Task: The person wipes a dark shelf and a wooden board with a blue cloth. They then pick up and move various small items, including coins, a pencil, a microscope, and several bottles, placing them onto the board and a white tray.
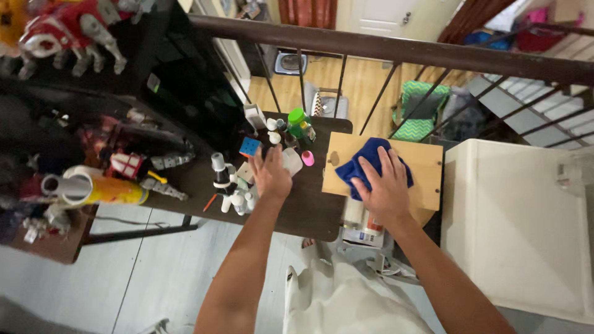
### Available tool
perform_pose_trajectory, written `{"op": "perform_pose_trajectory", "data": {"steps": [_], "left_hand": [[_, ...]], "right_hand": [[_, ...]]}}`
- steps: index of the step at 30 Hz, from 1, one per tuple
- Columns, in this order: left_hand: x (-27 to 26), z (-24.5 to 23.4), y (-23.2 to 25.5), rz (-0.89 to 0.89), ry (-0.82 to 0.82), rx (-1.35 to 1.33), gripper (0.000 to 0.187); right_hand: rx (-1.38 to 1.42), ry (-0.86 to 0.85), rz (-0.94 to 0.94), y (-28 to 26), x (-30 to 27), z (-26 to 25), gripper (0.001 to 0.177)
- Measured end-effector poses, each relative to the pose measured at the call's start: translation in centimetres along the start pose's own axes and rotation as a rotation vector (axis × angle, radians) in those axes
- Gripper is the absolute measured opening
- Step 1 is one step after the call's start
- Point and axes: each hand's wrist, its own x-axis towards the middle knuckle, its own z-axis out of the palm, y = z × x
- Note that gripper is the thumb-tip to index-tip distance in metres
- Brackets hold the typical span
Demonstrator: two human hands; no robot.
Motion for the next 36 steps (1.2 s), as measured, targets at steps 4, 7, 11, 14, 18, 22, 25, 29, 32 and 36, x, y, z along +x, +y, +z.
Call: {"op": "perform_pose_trajectory", "data": {"steps": [4,7,11,14,18,22,25,29,32,36], "left_hand": [[1.1,-1.3,0.5,-0.020,-0.085,-0.116,0.055],[1.7,-5.1,3.0,-0.085,0.028,-0.463,0.045],[-0.4,-10.1,9.2,0.147,-0.080,-1.057,0.041],[-0.9,-11.5,11.9,0.361,-0.058,-0.857,0.046],[-0.9,-12.2,12.5,0.411,-0.126,-0.926,0.043],[-2.0,-12.3,12.3,0.352,-0.159,-0.968,0.038],[-2.7,-12.3,12.5,0.372,-0.063,-0.964,0.041],[-2.9,-12.2,12.7,0.300,0.018,-0.896,0.045],[-3.0,-11.9,13.0,0.279,-0.068,-0.927,0.047],[-3.2,-10.3,14.7,0.200,-0.055,-0.914,0.041]], "right_hand": [[0.051,0.038,0.099,0.5,-0.7,0.3,0.036],[0.274,0.019,0.429,0.7,-0.3,0.6,0.032],[1.318,0.106,1.161,-0.5,0.4,1.6,0.035],[1.508,-0.004,1.045,-2.1,0.1,2.0,0.046],[1.413,0.053,1.089,-2.8,0.4,2.0,0.029],[1.308,0.062,1.262,-2.8,0.2,1.5,0.029],[1.503,0.031,1.255,-3.0,-1.0,0.8,0.029],[1.554,-0.082,1.088,-3.6,-2.2,-0.4,0.036],[1.077,-0.179,0.885,-3.3,-2.1,-2.3,0.037],[0.293,-0.047,0.772,-2.5,-2.3,-6.1,0.059]]}}
